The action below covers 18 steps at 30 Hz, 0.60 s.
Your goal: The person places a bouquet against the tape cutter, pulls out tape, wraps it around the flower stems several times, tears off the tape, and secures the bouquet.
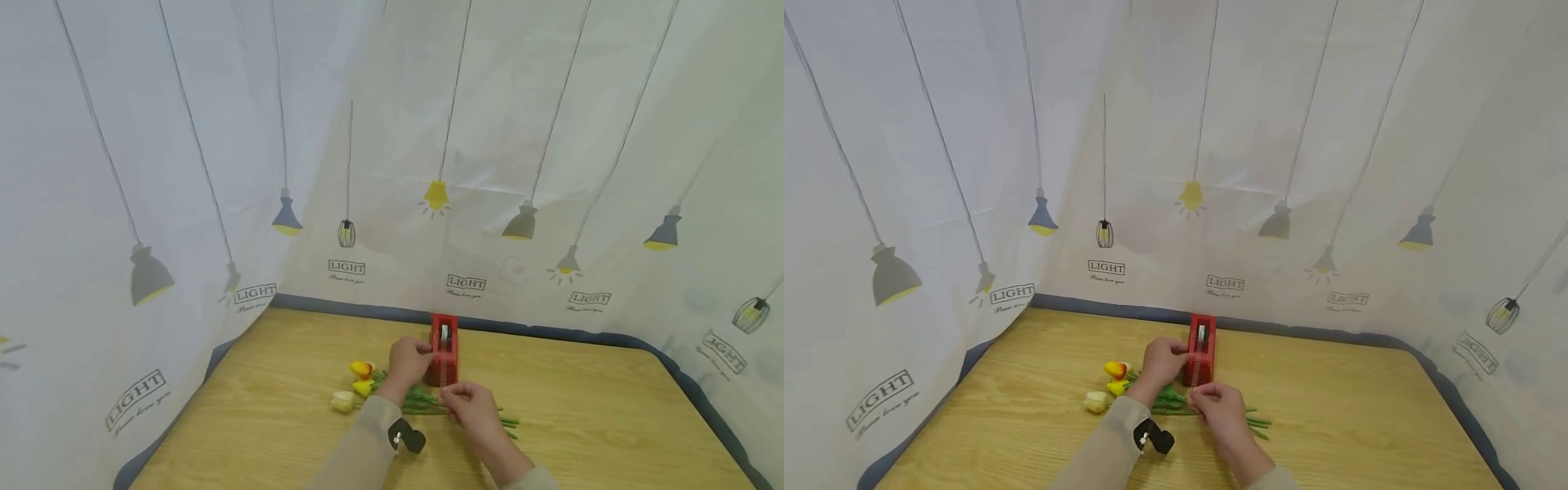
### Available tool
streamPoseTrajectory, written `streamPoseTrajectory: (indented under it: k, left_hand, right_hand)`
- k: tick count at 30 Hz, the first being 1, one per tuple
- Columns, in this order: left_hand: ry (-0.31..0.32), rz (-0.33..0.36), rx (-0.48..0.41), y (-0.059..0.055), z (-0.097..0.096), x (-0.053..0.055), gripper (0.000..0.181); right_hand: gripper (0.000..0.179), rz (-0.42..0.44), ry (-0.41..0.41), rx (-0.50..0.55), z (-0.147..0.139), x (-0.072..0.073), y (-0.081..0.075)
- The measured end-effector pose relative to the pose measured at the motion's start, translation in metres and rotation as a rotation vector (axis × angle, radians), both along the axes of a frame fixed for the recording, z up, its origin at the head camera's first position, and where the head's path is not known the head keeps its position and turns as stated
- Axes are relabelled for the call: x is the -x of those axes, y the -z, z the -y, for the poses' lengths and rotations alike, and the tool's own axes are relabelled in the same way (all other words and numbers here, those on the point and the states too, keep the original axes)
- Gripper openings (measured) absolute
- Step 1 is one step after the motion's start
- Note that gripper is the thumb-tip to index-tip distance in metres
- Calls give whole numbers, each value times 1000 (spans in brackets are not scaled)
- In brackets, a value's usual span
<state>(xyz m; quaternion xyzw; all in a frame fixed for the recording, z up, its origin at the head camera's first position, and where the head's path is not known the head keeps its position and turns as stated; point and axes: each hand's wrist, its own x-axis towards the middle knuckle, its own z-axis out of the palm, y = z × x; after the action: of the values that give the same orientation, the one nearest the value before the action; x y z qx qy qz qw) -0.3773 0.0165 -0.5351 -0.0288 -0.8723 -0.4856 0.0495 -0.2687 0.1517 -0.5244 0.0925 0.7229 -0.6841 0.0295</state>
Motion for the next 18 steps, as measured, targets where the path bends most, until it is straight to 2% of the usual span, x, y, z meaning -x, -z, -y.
streamPoseTrajectory:
  k: [8,18]
  left_hand:
    - [-2,1,-9,-1,1,-1,12]
    - [0,-13,16,0,0,-1,13]
  right_hand:
    - [9,-1,-55,-10,4,-13,-4]
    - [9,33,-43,-52,-6,-17,3]
